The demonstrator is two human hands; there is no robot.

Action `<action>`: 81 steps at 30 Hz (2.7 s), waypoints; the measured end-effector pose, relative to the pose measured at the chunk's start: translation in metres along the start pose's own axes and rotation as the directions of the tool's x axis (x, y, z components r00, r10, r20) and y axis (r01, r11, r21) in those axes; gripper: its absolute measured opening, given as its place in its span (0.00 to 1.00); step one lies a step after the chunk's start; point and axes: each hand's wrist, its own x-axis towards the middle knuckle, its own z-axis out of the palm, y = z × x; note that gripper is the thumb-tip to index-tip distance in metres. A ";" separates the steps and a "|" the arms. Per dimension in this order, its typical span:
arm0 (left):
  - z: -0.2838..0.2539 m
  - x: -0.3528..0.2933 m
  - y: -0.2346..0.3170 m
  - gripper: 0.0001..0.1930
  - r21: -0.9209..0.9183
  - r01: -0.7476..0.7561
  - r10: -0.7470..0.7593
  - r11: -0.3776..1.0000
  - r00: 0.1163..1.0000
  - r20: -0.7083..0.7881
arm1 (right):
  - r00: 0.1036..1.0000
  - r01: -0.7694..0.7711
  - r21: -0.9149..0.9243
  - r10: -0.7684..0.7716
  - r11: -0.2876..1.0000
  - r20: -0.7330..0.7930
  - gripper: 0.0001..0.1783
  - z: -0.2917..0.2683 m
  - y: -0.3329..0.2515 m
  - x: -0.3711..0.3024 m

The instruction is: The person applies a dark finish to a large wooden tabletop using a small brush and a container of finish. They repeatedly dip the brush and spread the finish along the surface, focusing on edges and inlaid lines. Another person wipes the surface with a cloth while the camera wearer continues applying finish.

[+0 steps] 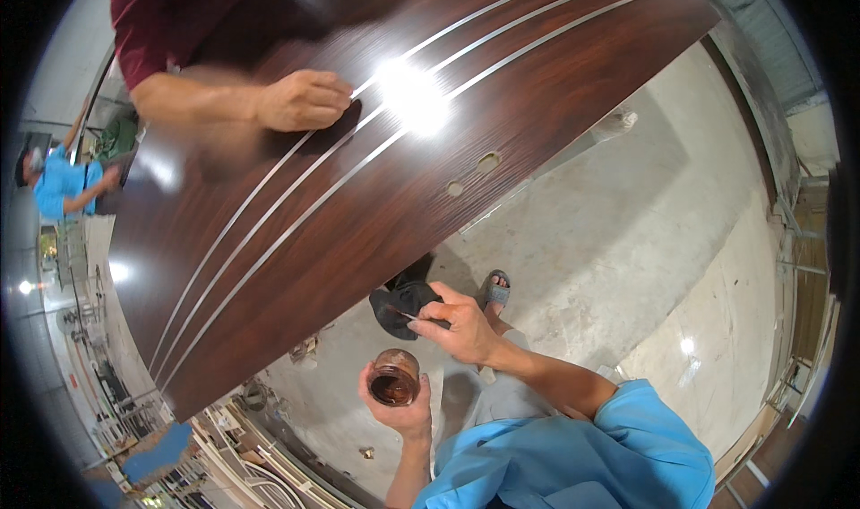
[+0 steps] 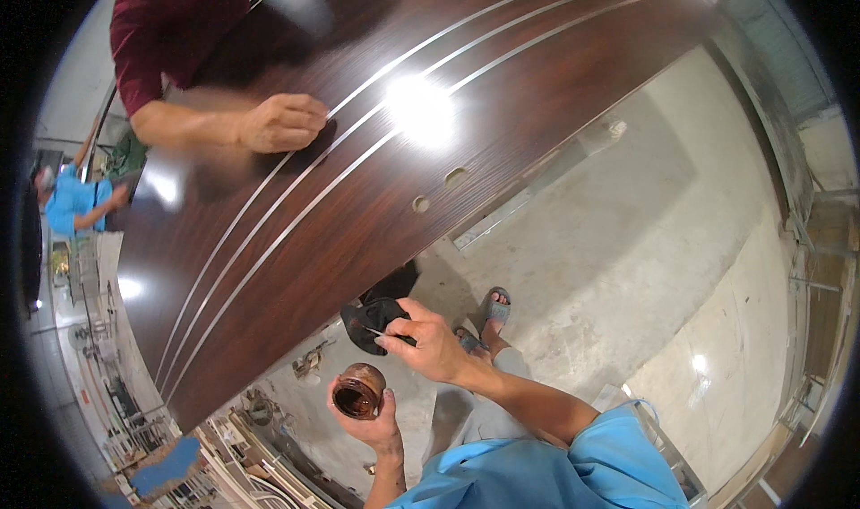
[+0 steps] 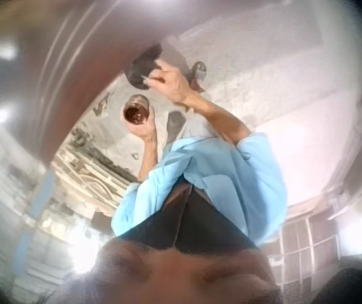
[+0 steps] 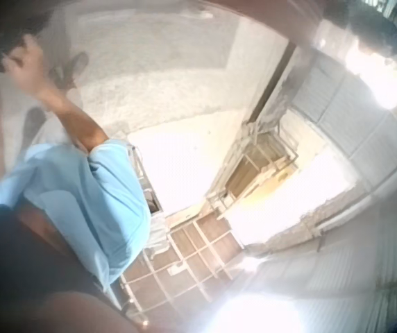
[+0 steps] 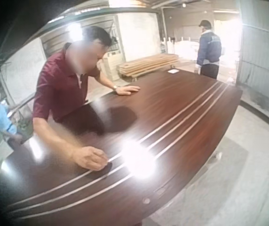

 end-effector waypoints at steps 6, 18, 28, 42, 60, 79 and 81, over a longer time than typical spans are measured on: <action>-0.019 0.015 -0.020 0.45 -0.152 -0.056 0.044 0.987 0.995 -0.085 | 0.790 -0.481 0.132 0.363 0.867 0.494 0.13 0.042 0.005 -0.045; -0.027 0.016 -0.084 0.41 -0.301 -0.060 -0.005 0.952 0.978 -0.211 | 0.987 -0.070 -0.043 0.063 0.997 -0.151 0.12 0.017 0.022 -0.038; 0.000 0.003 -0.100 0.41 -0.140 0.017 -0.029 0.990 0.996 -0.084 | 0.904 0.014 -0.267 -0.126 0.964 -0.409 0.09 -0.019 0.067 0.023; 0.018 -0.004 -0.096 0.40 -0.071 0.072 -0.074 0.995 0.997 -0.015 | 0.924 0.194 -0.392 -0.301 0.899 -0.234 0.09 -0.023 0.061 0.023; 0.052 -0.017 -0.074 0.35 -0.068 0.050 -0.051 0.996 0.999 -0.003 | 0.837 0.227 -0.523 -0.439 0.821 -0.326 0.10 -0.102 0.057 0.038; 0.108 -0.013 -0.042 0.42 -0.069 0.073 -0.070 0.995 0.997 0.046 | 0.820 -0.032 -0.299 -0.146 0.954 -0.553 0.07 -0.199 0.054 0.049; 0.113 -0.012 -0.039 0.42 -0.076 0.067 -0.063 0.995 0.997 0.048 | 0.872 0.175 -0.391 -0.327 0.904 -0.365 0.08 -0.202 0.053 0.051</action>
